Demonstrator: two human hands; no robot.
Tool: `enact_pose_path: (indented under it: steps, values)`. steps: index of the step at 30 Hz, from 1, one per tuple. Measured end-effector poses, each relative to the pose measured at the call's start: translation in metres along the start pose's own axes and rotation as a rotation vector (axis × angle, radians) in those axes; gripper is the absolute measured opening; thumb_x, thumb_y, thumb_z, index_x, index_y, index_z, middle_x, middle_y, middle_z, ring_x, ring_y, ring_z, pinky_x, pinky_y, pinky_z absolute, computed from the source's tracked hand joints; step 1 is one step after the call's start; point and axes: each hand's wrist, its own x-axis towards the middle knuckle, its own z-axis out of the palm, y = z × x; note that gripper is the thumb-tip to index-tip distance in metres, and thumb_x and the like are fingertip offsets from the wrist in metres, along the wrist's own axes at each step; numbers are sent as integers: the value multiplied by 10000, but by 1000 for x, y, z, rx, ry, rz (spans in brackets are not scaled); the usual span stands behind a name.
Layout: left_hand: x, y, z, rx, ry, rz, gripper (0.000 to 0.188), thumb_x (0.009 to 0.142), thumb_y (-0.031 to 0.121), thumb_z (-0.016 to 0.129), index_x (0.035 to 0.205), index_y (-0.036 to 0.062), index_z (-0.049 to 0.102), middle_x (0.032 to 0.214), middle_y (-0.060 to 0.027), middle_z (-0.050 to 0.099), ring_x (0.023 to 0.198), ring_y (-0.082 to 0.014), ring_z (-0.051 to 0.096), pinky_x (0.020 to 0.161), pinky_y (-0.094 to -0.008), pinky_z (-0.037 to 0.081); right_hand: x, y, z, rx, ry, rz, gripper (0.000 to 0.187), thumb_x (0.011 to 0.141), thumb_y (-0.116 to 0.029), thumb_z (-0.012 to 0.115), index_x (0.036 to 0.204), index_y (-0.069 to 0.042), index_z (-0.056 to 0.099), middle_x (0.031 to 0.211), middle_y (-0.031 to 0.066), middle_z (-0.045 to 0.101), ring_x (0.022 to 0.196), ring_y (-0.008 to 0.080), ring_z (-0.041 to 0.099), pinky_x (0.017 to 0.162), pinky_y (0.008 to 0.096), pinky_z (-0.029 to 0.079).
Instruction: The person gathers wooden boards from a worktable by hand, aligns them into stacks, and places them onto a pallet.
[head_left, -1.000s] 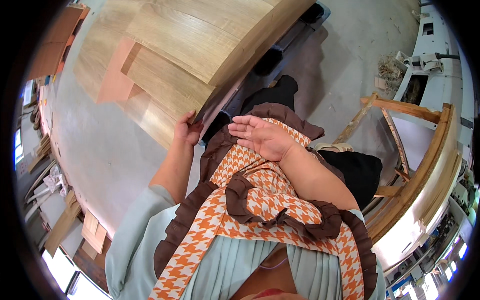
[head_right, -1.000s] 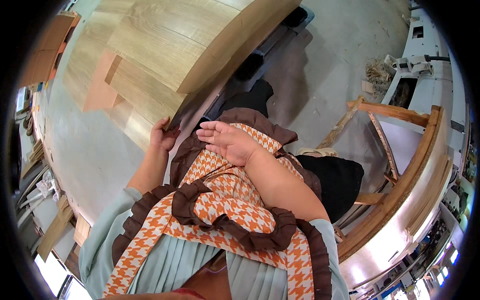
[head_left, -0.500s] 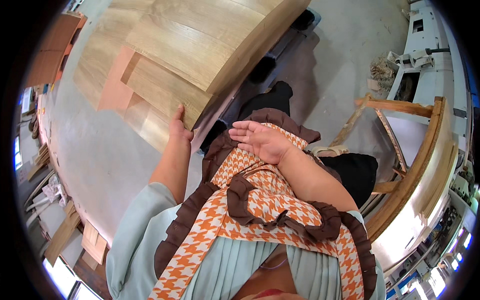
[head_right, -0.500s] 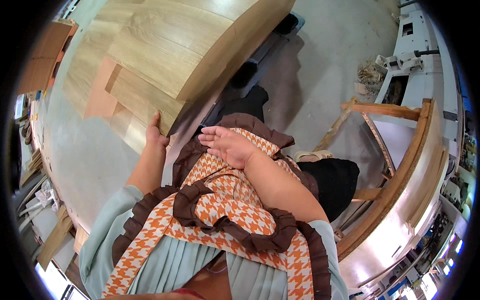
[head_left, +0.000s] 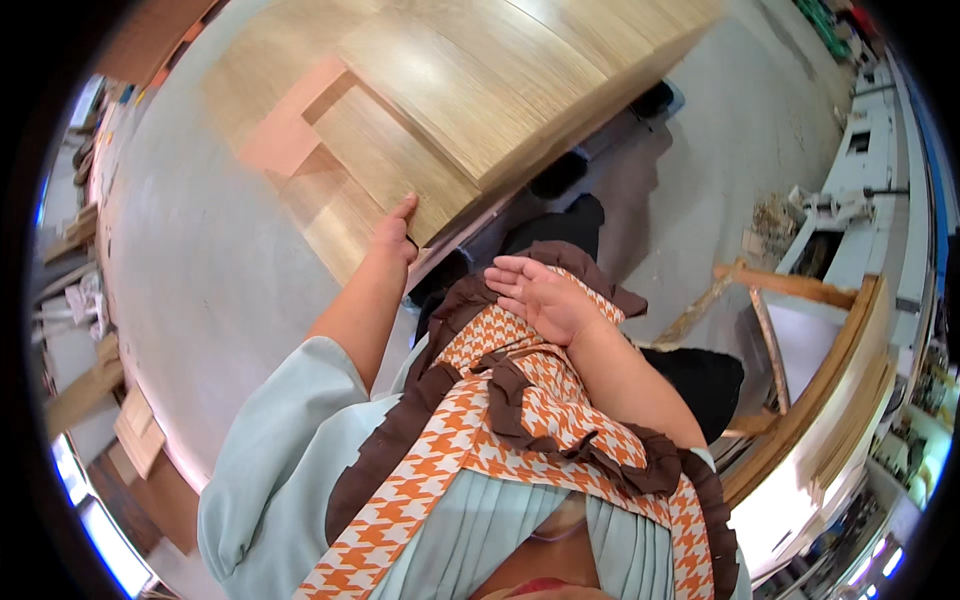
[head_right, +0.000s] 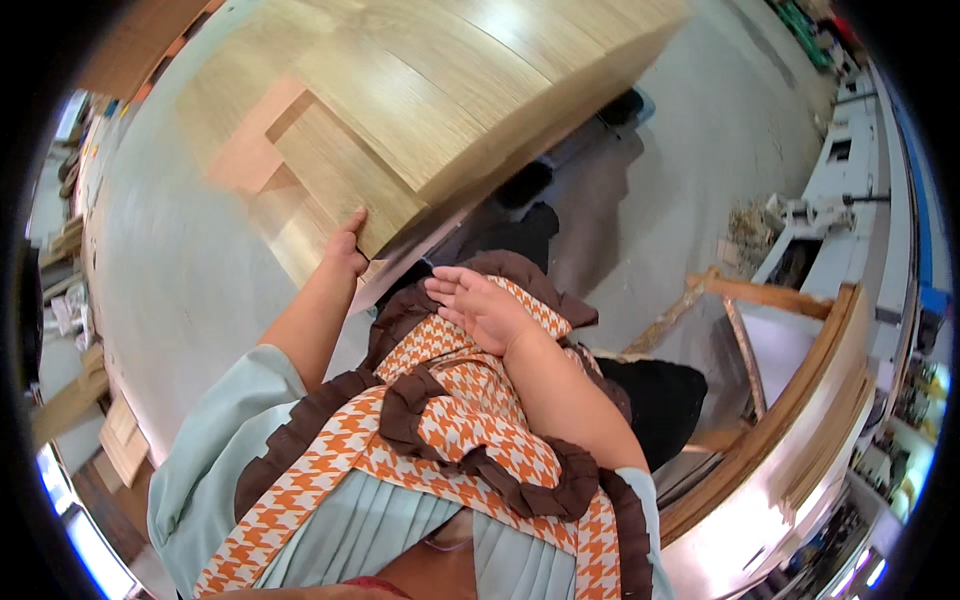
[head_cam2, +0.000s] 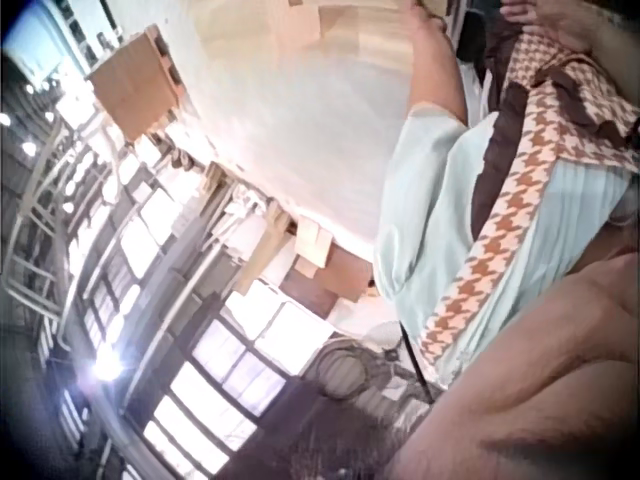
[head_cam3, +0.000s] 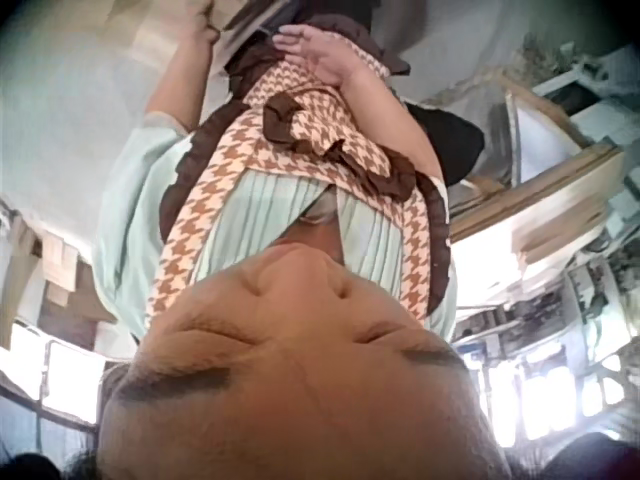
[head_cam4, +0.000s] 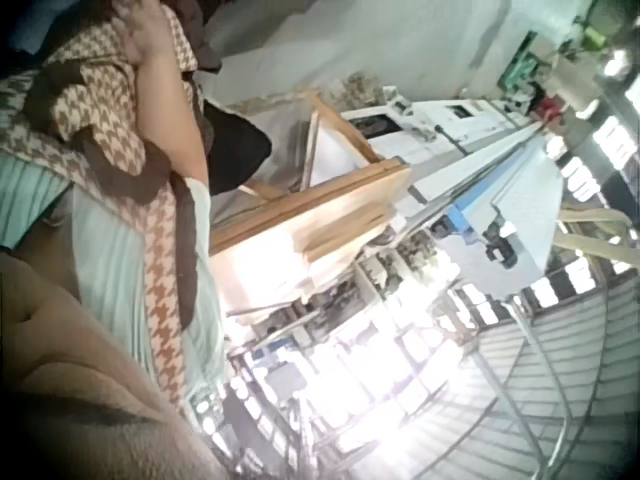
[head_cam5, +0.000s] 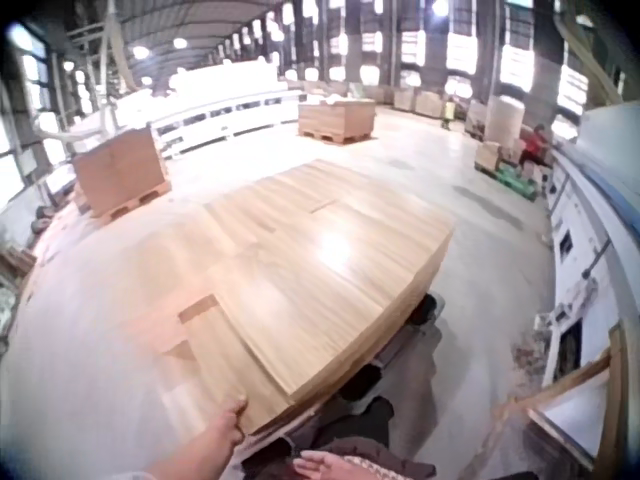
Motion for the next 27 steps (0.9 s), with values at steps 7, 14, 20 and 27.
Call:
enact_pose_path:
  steps: [7,14,20,27]
  values:
    - [10,38,12,-27,-17,33,296,737,114,647,975,-30,547,944,-125,600,864,-240,577,762,-342,475,-1,4,5,-10,86,12,528,784,-66,520,1261,-6,302,1257,139,390,1195,241,360,959,345,323]
    - [27,76,13,32,-85,14,229,737,69,608,945,-14,564,922,-144,602,857,-266,587,768,-419,491,8,1,4,58,62,53,509,788,-32,496,1259,-5,306,1270,166,372,1197,270,352,966,377,319]
    - [61,91,0,6,-166,210,523,666,-22,610,1118,-66,349,927,-157,570,826,-235,599,734,-355,490,16,-3,10,-10,54,80,522,794,-93,478,1268,5,285,1297,187,344,1219,299,330,968,397,339]
    - [64,106,-7,-41,-149,246,830,618,57,679,1272,-49,179,1050,-178,518,876,-229,578,763,-350,447,24,-9,7,-6,49,136,496,820,-71,431,1284,-11,267,1330,184,299,1247,294,290,998,404,305]
